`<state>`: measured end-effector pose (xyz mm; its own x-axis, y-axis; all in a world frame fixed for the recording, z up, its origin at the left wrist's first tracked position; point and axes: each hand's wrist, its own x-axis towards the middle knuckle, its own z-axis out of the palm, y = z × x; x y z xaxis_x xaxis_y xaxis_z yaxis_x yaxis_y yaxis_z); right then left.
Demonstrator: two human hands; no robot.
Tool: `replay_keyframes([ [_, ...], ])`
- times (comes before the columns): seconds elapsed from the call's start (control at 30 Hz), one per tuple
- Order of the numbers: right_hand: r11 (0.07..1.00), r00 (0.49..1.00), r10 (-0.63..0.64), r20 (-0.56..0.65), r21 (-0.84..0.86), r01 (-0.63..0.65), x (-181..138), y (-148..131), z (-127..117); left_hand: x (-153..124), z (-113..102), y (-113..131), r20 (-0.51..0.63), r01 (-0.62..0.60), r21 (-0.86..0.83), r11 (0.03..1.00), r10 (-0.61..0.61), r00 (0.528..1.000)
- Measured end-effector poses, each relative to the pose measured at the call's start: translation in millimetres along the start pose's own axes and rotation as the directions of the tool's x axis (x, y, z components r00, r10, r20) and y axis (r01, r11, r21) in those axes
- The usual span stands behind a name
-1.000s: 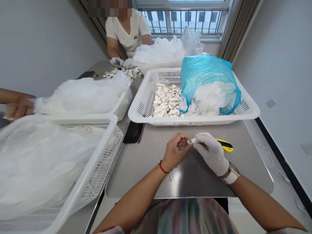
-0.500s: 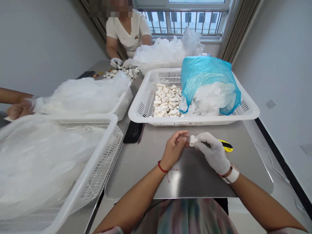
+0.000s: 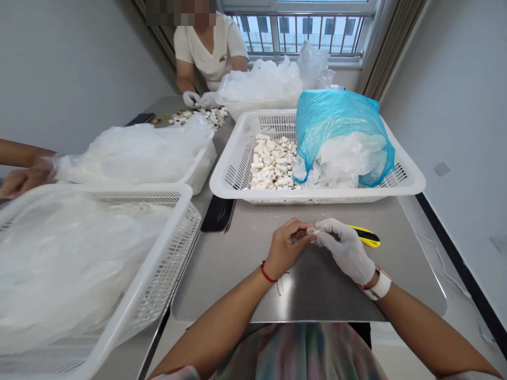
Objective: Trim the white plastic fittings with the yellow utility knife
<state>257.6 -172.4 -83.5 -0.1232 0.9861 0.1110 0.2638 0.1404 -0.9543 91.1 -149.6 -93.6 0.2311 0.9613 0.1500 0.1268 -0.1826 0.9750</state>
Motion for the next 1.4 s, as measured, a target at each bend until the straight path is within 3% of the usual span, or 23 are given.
replay_keyframes([
  [0.07, 0.989, 0.994, 0.105, 0.032, 0.106, -0.108, 1, 2, 0, -3, 1, 0, 0.017, -0.148, 0.092, 0.985, 0.147, 0.989],
  [0.13, 0.964, 0.981, 0.188, 0.045, 0.184, -0.194, 2, 3, 0, -5, 4, -1, 0.053, -0.187, 0.116, 0.976, 0.182, 0.982],
  [0.23, 0.952, 0.974, 0.224, 0.013, 0.21, -0.222, 2, 3, -1, -4, 7, -4, 0.067, -0.009, -0.005, 1.0, 0.009, 0.998],
  [0.33, 0.989, 0.985, 0.114, -0.131, 0.112, -0.099, 1, 5, -4, 1, 7, -6, 0.1, 0.284, -0.304, 0.91, -0.266, 0.959],
  [0.43, 0.993, 0.963, -0.102, -0.249, -0.076, 0.085, 0, 8, -5, 5, 4, -7, 0.138, 0.414, -0.541, 0.732, -0.409, 0.902],
  [0.53, 0.947, 0.953, -0.254, -0.169, -0.246, 0.208, 0, 9, -5, 8, 1, -6, 0.191, 0.467, -0.642, 0.608, -0.463, 0.865],
  [0.63, 0.921, 0.955, -0.281, -0.094, -0.306, 0.241, -1, 5, -2, 7, 2, -6, 0.23, 0.501, -0.657, 0.563, -0.483, 0.845],
  [0.77, 0.952, 0.972, -0.211, -0.105, -0.248, 0.18, -1, 0, 0, 5, 6, -7, 0.185, 0.465, -0.583, 0.666, -0.449, 0.874],
  [0.93, 0.996, 0.993, 0.086, -0.08, 0.042, -0.083, 1, 2, -1, 1, 9, -9, 0.08, 0.265, -0.392, 0.881, -0.254, 0.964],
  [1.07, 0.909, 0.964, 0.263, 0.045, 0.322, -0.263, 4, 0, -4, -1, 8, -8, 0.027, 0.015, -0.171, 0.985, -0.01, 1.0],
  [1.2, 0.839, 0.932, 0.355, 0.071, 0.416, -0.351, 5, -1, -5, -4, 8, -3, 0.1, -0.175, -0.055, 0.983, 0.18, 0.979],
  [1.27, 0.831, 0.927, 0.373, 0.05, 0.426, -0.357, 5, 0, -3, -6, 9, -2, 0.125, -0.183, -0.039, 0.982, 0.186, 0.975],
  [1.4, 0.837, 0.935, 0.352, 0.034, 0.436, -0.331, 5, 0, 2, -6, 8, -6, 0.069, 0.034, -0.069, 0.997, -0.029, 0.997],
])
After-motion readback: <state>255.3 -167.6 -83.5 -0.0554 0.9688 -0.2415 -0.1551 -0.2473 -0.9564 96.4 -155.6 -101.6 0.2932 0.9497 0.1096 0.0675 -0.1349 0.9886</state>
